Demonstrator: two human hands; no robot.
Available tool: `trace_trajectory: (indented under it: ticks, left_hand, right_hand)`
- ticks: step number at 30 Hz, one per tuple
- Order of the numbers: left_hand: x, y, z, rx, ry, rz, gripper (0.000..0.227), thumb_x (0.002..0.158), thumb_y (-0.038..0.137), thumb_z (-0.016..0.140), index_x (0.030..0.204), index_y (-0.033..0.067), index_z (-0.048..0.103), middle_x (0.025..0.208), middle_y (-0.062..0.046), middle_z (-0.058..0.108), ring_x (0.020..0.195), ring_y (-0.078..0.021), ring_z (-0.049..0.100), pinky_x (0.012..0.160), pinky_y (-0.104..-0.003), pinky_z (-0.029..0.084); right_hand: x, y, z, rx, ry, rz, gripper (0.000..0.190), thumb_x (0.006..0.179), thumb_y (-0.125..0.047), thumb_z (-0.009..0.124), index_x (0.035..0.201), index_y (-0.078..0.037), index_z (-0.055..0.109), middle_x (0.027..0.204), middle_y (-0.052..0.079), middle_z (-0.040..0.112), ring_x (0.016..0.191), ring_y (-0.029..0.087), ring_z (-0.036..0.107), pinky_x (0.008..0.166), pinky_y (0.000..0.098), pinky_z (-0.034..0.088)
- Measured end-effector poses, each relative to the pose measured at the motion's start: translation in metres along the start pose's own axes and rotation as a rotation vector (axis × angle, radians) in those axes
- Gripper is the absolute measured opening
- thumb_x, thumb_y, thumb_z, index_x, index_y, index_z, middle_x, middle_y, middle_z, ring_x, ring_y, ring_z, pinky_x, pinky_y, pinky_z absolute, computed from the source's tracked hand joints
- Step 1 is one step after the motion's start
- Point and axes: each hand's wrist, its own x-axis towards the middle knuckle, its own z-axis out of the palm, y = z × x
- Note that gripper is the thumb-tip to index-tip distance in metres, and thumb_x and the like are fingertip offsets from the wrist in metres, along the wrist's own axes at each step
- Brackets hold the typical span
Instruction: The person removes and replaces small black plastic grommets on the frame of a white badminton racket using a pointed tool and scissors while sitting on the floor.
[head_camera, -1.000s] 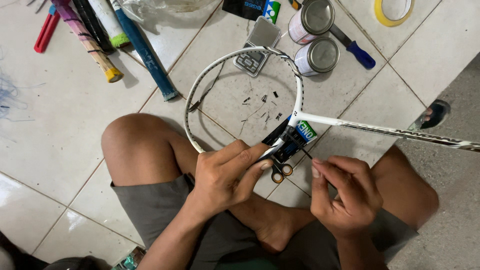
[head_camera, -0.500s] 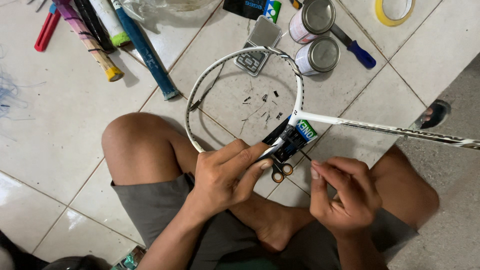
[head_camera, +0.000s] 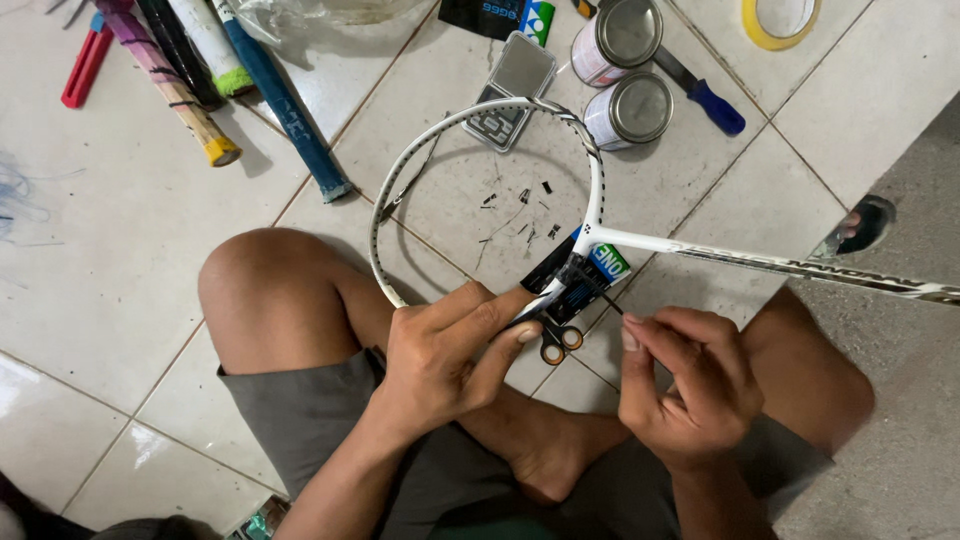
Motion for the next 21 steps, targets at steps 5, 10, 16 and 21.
trace_trajectory:
  ticks: [5, 10, 16, 21]
  left_hand:
    - [-0.001, 0.000, 0.000, -0.010, -0.014, -0.021, 0.016, 0.099, 0.019, 0.062, 0.108, 0.0076, 0.069, 0.075, 0.002, 0.053, 0.054, -0.0112, 0.048, 0.042, -0.025, 0.034]
    - [0.000, 0.000, -0.001, -0.026, -0.027, -0.029, 0.017, 0.101, 0.020, 0.059, 0.109, 0.0078, 0.068, 0.076, 0.002, 0.053, 0.055, -0.0108, 0.049, 0.044, -0.025, 0.036]
    - [0.003, -0.003, -0.003, -0.062, -0.024, -0.011, 0.019, 0.102, 0.017, 0.057, 0.108, 0.0023, 0.068, 0.072, -0.003, 0.051, 0.053, -0.0133, 0.045, 0.047, -0.027, 0.036]
    - [0.001, -0.008, 0.000, -0.031, -0.043, -0.038, 0.014, 0.099, 0.010, 0.062, 0.107, 0.0002, 0.068, 0.073, -0.004, 0.052, 0.058, -0.0150, 0.047, 0.052, -0.027, 0.038]
  right_hand:
    - [0.001, -0.001, 0.000, -0.017, 0.004, 0.026, 0.010, 0.092, 0.011, 0.070, 0.100, 0.005, 0.068, 0.098, 0.021, 0.064, 0.080, 0.026, 0.066, 0.074, 0.0341, 0.057]
    - [-0.002, 0.005, 0.000, -0.019, 0.053, 0.012, 0.006, 0.094, 0.008, 0.068, 0.099, 0.007, 0.069, 0.097, 0.022, 0.063, 0.079, 0.027, 0.064, 0.070, 0.0345, 0.056]
    - [-0.026, 0.030, -0.017, -0.014, 0.072, 0.061, 0.006, 0.095, 0.007, 0.065, 0.099, 0.009, 0.067, 0.097, 0.026, 0.063, 0.078, 0.029, 0.063, 0.066, 0.0349, 0.056]
    - [-0.064, 0.063, 0.005, -0.044, -0.081, 0.177, 0.009, 0.090, 0.015, 0.062, 0.095, 0.010, 0.069, 0.093, 0.021, 0.067, 0.081, 0.030, 0.067, 0.068, 0.0352, 0.056]
